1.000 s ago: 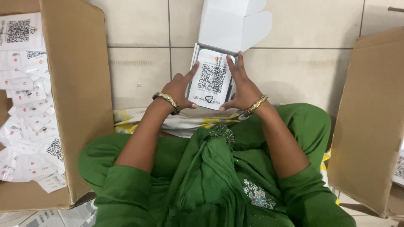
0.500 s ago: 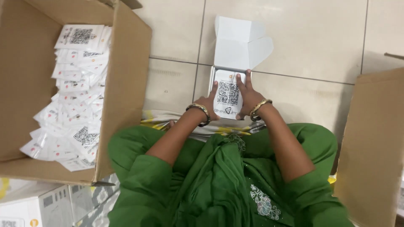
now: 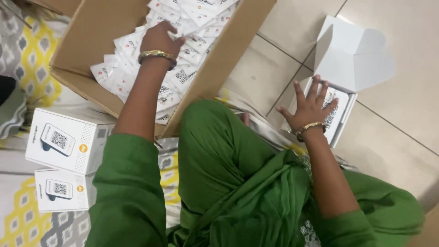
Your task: The person places small QR-coded packets into product boxes and organizes them into larger cardboard shipping boxes.
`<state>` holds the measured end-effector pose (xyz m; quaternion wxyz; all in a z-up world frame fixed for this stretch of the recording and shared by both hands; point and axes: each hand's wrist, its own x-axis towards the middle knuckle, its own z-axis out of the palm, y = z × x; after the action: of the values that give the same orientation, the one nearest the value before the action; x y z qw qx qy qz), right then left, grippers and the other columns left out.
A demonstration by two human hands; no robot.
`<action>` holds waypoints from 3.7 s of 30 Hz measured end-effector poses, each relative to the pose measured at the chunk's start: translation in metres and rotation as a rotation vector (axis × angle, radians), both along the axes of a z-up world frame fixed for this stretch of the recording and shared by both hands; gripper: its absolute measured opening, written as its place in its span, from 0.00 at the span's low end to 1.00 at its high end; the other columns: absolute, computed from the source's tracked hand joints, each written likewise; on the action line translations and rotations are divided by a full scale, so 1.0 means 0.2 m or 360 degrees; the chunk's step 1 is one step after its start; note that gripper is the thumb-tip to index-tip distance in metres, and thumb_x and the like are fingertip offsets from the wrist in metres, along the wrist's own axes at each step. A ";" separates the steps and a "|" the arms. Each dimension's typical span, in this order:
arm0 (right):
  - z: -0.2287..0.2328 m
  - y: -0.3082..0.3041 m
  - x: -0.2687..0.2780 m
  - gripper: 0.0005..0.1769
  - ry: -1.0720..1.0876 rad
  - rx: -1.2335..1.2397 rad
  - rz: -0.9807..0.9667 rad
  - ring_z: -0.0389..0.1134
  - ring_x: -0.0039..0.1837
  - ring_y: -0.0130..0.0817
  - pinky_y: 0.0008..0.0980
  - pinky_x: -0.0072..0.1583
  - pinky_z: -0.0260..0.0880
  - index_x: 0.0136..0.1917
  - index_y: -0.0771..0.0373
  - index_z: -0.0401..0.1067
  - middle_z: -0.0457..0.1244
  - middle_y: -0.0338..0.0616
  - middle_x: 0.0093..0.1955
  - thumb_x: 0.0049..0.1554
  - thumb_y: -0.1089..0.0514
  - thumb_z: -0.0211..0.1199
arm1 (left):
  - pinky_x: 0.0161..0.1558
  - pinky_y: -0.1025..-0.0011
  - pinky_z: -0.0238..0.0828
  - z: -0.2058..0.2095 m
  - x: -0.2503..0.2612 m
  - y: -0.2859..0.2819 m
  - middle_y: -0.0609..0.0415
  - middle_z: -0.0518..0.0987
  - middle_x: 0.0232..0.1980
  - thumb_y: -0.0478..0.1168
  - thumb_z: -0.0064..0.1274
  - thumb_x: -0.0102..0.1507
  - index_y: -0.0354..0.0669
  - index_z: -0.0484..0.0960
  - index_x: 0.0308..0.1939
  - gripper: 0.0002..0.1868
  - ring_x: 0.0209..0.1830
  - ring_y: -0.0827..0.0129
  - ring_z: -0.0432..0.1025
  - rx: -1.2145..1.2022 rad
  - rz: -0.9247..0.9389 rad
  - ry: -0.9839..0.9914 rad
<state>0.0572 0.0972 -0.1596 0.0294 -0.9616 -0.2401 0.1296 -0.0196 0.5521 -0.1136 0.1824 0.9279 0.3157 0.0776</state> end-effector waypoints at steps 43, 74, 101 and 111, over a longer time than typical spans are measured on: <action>0.71 -0.15 -0.03 0.49 0.0509 0.1918 -0.0428 0.74 0.50 0.26 0.26 0.50 0.79 0.78 0.61 0.48 0.69 0.41 0.46 0.51 0.70 0.71 | 0.44 0.61 0.80 0.50 -0.01 -1.37 0.41 0.84 0.53 0.31 0.65 0.56 0.42 0.29 0.81 0.64 0.45 0.55 0.81 -0.1195 -0.0929 -0.0299; -0.11 -0.73 0.72 0.64 0.1521 0.2513 -0.1664 0.49 0.81 0.57 0.62 0.73 0.42 0.83 0.57 0.41 0.50 0.67 0.81 0.49 0.15 0.46 | 0.68 0.52 0.56 -0.08 0.30 -1.92 0.47 0.50 0.81 0.50 0.69 0.52 0.37 0.57 0.75 0.54 0.80 0.59 0.48 0.0174 -0.1491 0.0693; 0.23 -0.90 0.19 0.47 0.0263 0.1319 0.0018 0.69 0.70 0.48 0.43 0.67 0.71 0.83 0.56 0.53 0.64 0.53 0.73 0.56 0.61 0.72 | 0.50 0.60 0.82 -0.06 0.40 -1.61 0.39 0.78 0.65 0.35 0.68 0.55 0.55 0.43 0.76 0.56 0.55 0.48 0.80 -0.1146 -0.1383 0.0146; 0.28 -0.86 0.12 0.47 0.0243 0.0947 -0.0036 0.68 0.66 0.53 0.46 0.65 0.71 0.81 0.43 0.51 0.59 0.54 0.76 0.56 0.66 0.68 | 0.54 0.55 0.76 -0.13 0.34 -1.64 0.33 0.59 0.77 0.21 0.53 0.44 0.51 0.52 0.75 0.55 0.59 0.37 0.72 -0.0493 -0.1648 -0.0016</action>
<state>0.0805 -0.0745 -0.1034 0.3292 -0.9008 -0.2539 0.1251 0.0474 0.2251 -0.1397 0.3329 0.9241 -0.1760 -0.0655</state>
